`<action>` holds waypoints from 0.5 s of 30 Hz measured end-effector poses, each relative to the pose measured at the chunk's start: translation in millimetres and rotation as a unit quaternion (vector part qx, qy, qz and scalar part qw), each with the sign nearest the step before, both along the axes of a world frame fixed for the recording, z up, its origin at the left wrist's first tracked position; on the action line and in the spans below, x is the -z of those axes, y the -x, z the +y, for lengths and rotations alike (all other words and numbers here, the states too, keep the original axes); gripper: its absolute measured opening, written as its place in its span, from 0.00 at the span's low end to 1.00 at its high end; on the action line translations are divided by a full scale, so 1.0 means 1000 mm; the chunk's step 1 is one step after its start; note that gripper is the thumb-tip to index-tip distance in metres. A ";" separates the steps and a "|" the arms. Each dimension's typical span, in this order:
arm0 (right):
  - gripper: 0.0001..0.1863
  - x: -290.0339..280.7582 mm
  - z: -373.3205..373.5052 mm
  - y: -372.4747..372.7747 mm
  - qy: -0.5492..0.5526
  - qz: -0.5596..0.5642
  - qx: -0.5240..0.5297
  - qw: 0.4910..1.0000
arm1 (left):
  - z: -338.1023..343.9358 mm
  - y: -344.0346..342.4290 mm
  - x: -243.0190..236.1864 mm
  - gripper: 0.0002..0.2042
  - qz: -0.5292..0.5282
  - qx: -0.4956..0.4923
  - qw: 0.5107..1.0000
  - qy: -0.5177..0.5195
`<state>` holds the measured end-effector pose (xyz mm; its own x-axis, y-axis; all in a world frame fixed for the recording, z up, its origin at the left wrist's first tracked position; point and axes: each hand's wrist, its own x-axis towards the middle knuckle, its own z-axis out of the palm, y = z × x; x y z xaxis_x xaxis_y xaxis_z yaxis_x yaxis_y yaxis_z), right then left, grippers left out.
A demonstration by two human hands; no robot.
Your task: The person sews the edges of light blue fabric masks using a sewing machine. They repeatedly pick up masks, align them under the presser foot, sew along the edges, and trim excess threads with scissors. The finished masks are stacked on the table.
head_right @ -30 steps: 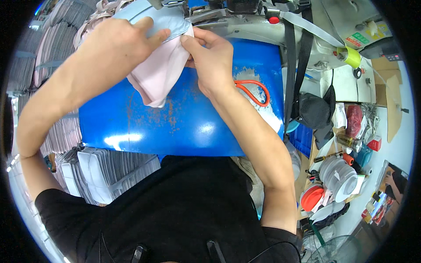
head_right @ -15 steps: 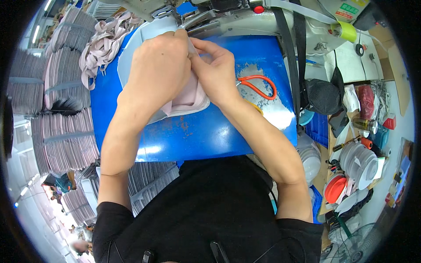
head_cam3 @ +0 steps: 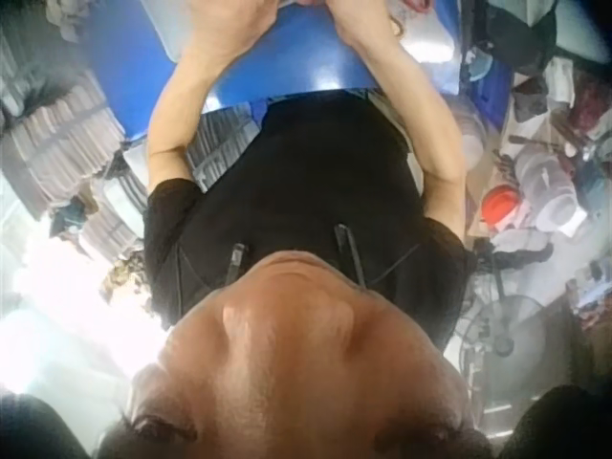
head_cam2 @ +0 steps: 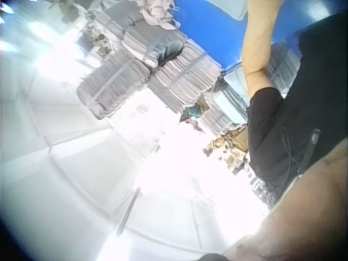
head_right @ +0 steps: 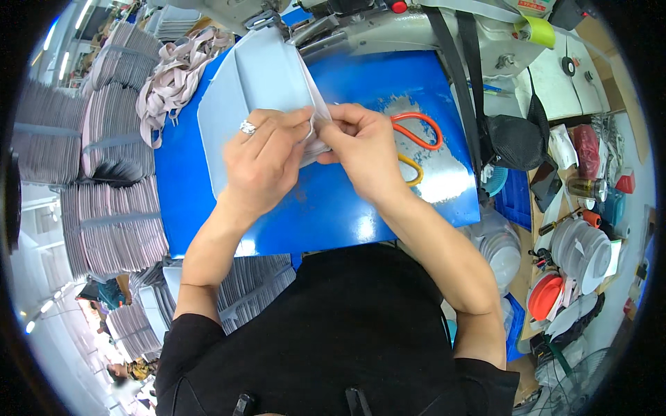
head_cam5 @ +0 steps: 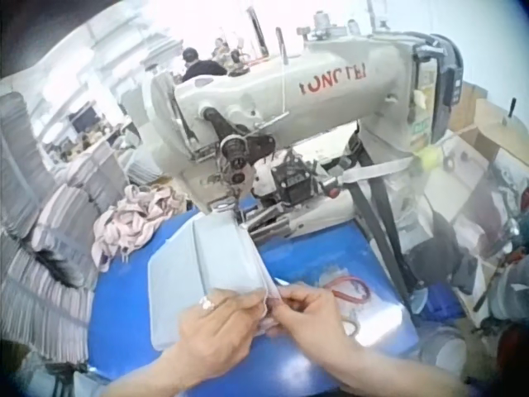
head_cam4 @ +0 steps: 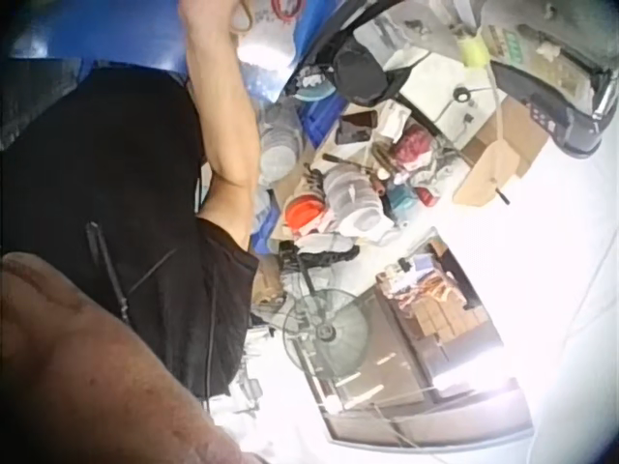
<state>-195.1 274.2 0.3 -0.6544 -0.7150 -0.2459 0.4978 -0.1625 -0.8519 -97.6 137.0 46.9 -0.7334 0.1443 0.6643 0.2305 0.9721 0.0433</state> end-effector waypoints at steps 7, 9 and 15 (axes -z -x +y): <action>0.12 0.006 -0.037 0.016 0.079 -0.029 0.010 0.996 | -0.028 0.027 -0.004 0.12 -0.018 0.013 1.000 -0.014; 0.12 0.005 -0.049 0.023 0.087 -0.031 0.017 0.996 | -0.034 0.030 -0.010 0.12 -0.063 -0.002 0.998 -0.030; 0.10 -0.014 -0.081 0.030 0.043 -0.047 0.093 0.994 | -0.057 0.038 -0.005 0.11 -0.071 -0.076 0.995 0.007</action>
